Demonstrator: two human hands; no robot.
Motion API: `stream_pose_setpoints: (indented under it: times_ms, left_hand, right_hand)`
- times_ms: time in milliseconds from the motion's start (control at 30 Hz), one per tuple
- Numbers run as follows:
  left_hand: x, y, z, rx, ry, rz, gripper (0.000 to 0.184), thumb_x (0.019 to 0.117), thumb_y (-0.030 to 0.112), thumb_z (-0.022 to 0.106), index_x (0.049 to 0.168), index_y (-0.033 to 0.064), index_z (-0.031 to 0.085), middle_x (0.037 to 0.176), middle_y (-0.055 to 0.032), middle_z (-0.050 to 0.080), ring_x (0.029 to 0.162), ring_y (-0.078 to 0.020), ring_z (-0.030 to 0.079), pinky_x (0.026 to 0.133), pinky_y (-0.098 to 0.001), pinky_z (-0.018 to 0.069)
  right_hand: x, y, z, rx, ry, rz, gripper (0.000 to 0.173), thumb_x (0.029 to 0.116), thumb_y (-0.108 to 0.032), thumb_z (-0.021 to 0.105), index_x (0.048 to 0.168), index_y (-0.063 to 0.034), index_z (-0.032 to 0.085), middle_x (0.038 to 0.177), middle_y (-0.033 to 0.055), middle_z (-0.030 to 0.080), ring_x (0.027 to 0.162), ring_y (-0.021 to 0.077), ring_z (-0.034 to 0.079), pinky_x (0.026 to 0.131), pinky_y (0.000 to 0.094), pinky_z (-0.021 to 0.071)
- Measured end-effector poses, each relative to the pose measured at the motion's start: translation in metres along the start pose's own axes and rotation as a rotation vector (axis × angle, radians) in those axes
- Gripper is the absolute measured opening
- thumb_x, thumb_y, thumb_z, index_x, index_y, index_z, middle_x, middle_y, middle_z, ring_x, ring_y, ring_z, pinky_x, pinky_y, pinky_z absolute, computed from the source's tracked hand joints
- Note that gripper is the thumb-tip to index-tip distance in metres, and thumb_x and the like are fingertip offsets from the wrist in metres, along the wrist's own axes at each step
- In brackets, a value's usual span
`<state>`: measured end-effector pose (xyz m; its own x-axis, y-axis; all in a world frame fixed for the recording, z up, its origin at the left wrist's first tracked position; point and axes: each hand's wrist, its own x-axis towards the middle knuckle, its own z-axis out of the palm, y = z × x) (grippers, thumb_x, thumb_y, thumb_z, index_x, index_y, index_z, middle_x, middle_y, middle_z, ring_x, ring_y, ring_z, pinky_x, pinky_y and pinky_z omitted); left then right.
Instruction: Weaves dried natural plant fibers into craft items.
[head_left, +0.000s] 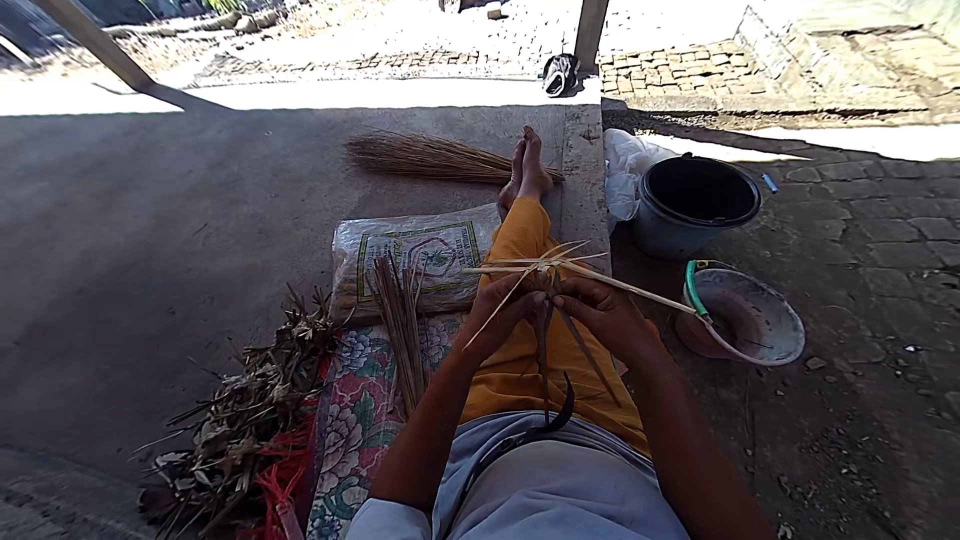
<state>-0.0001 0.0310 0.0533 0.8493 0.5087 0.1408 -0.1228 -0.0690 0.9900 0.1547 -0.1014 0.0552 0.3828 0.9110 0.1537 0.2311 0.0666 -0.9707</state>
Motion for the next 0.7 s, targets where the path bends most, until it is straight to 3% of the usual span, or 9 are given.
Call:
stream_pose_setpoints:
  times_ms: [100,233,400,567,633,700]
  left_hand:
    - [0.000,-0.004,-0.003,-0.044,-0.074,0.009,0.005,0.1022,0.004,0.055,0.098,0.0032,0.058,0.076,-0.0016,0.063,0.064,-0.0072,0.062,0.063,-0.0217,0.0544]
    - [0.002,-0.005,0.000,-0.022,0.018,0.047,0.004,0.0961,0.000,0.063,0.098,0.0031,0.062,0.075,0.0000,0.062,0.062,-0.0061,0.059,0.060,-0.0205,0.0525]
    - [0.001,-0.002,0.008,-0.072,0.124,0.032,0.002,0.0956,-0.002,0.065,0.097,-0.0003,0.066,0.080,-0.0033,0.070,0.071,-0.0097,0.068,0.072,-0.0273,0.0605]
    - [-0.002,0.001,0.005,-0.165,0.054,-0.019,0.009,0.0998,0.002,0.060,0.105,0.0012,0.067,0.087,-0.0035,0.071,0.076,-0.0097,0.070,0.076,-0.0278,0.0610]
    - [-0.003,0.000,0.003,-0.176,0.002,-0.008,0.013,0.0949,0.000,0.065,0.107,0.0022,0.066,0.090,-0.0035,0.070,0.078,-0.0094,0.068,0.076,-0.0266,0.0598]
    - [-0.003,0.001,0.003,-0.179,-0.035,-0.006,0.022,0.0892,-0.005,0.069,0.109,0.0034,0.063,0.090,-0.0023,0.069,0.079,-0.0082,0.067,0.075,-0.0251,0.0589]
  right_hand:
    - [0.000,0.002,-0.002,-0.026,-0.015,-0.035,0.010,0.1008,-0.013,0.062,0.102,-0.0070,0.070,0.088,-0.0034,0.068,0.080,0.0009,0.062,0.078,0.0189,0.0525]
    - [0.000,-0.001,-0.002,0.115,-0.010,-0.002,0.004,0.0960,-0.007,0.067,0.100,-0.0058,0.069,0.081,-0.0007,0.067,0.073,0.0057,0.063,0.071,0.0202,0.0540]
    - [0.002,-0.001,0.000,0.177,0.008,0.007,0.014,0.0881,0.001,0.073,0.100,-0.0042,0.067,0.081,0.0020,0.068,0.072,0.0071,0.064,0.071,0.0220,0.0563]
    - [0.001,0.000,0.003,0.103,0.057,-0.038,0.010,0.0883,-0.003,0.075,0.095,-0.0067,0.068,0.085,0.0001,0.067,0.076,0.0065,0.064,0.070,0.0209,0.0555]
    - [0.001,-0.001,0.004,0.087,0.057,-0.040,0.010,0.0892,-0.004,0.075,0.095,-0.0068,0.067,0.087,0.0006,0.066,0.080,0.0071,0.064,0.072,0.0217,0.0561]
    - [0.003,0.000,0.006,0.097,0.040,-0.058,0.011,0.0897,-0.003,0.074,0.093,-0.0071,0.064,0.082,-0.0004,0.065,0.074,0.0052,0.063,0.068,0.0199,0.0550]
